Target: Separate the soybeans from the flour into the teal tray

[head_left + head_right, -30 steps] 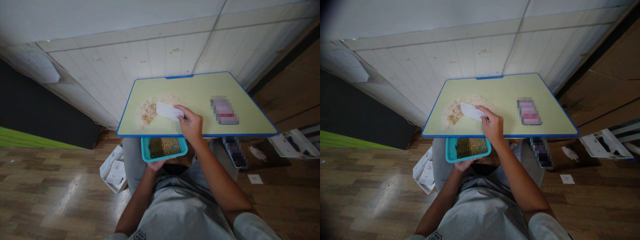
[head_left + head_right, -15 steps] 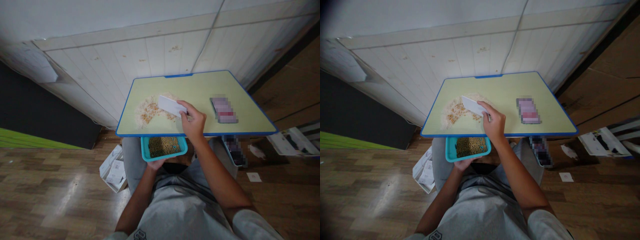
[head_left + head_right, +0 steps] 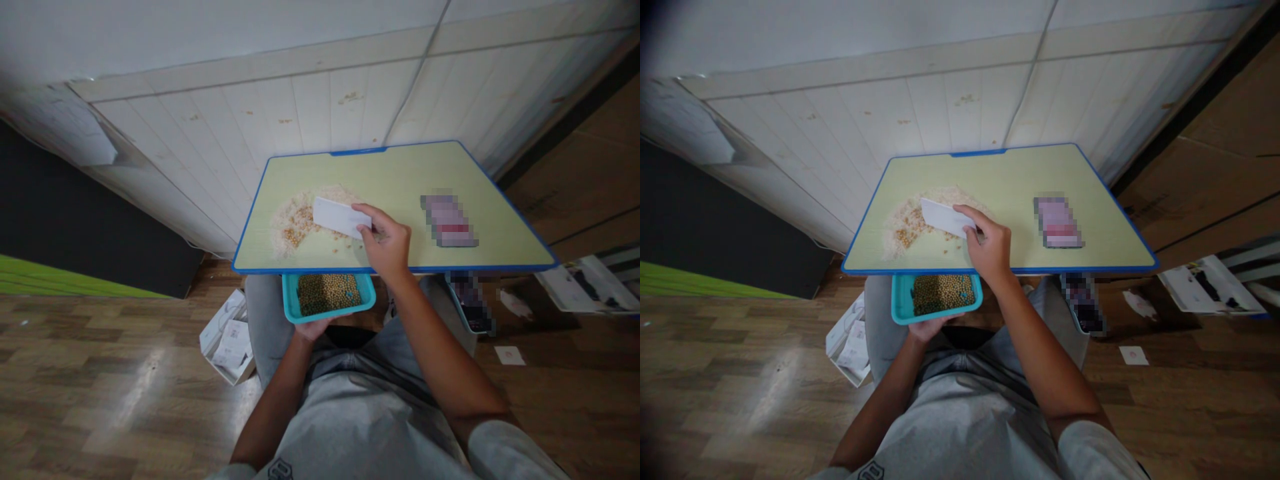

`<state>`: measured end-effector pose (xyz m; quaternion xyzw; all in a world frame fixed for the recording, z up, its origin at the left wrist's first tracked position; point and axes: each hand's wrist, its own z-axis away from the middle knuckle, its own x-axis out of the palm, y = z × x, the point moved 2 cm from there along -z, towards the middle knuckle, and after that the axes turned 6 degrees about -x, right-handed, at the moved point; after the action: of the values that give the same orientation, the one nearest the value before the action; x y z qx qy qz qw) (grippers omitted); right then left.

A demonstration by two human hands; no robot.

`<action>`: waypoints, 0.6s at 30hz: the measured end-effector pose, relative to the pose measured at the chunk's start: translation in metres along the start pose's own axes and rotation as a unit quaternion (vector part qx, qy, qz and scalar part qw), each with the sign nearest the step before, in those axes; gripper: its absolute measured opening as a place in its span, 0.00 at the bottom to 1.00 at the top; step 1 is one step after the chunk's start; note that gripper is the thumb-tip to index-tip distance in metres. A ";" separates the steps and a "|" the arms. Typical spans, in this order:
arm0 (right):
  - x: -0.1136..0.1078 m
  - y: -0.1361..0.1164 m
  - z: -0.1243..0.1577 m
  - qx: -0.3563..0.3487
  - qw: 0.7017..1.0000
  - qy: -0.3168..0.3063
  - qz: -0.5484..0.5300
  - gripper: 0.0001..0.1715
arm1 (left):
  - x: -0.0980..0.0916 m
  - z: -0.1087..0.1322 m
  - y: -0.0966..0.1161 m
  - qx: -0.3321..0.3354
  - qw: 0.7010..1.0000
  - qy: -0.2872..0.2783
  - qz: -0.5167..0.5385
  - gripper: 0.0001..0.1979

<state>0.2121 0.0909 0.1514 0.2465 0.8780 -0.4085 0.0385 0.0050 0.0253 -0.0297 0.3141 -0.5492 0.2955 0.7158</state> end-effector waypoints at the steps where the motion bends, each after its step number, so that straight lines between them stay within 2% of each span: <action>1: 0.000 0.002 0.000 0.001 1.000 -0.005 -0.008 0.27 | 0.000 0.000 0.000 0.001 1.000 0.002 -0.001 0.39; 5: -0.001 0.006 0.001 0.002 0.999 -0.013 -0.035 0.26 | 0.001 0.001 0.001 -0.001 1.000 0.018 0.000 0.40; 9: -0.004 0.006 0.001 -0.003 1.000 0.000 -0.020 0.26 | 0.006 0.002 0.002 -0.011 1.000 0.007 -0.005 0.39; 18: -0.011 0.000 0.004 -0.005 0.999 -0.027 -0.027 0.24 | 0.012 0.002 0.001 -0.001 1.000 0.005 0.003 0.41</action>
<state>0.2205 0.0835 0.1519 0.2110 0.8849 -0.4119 0.0525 0.0053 0.0255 -0.0175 0.3101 -0.5466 0.2993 0.7180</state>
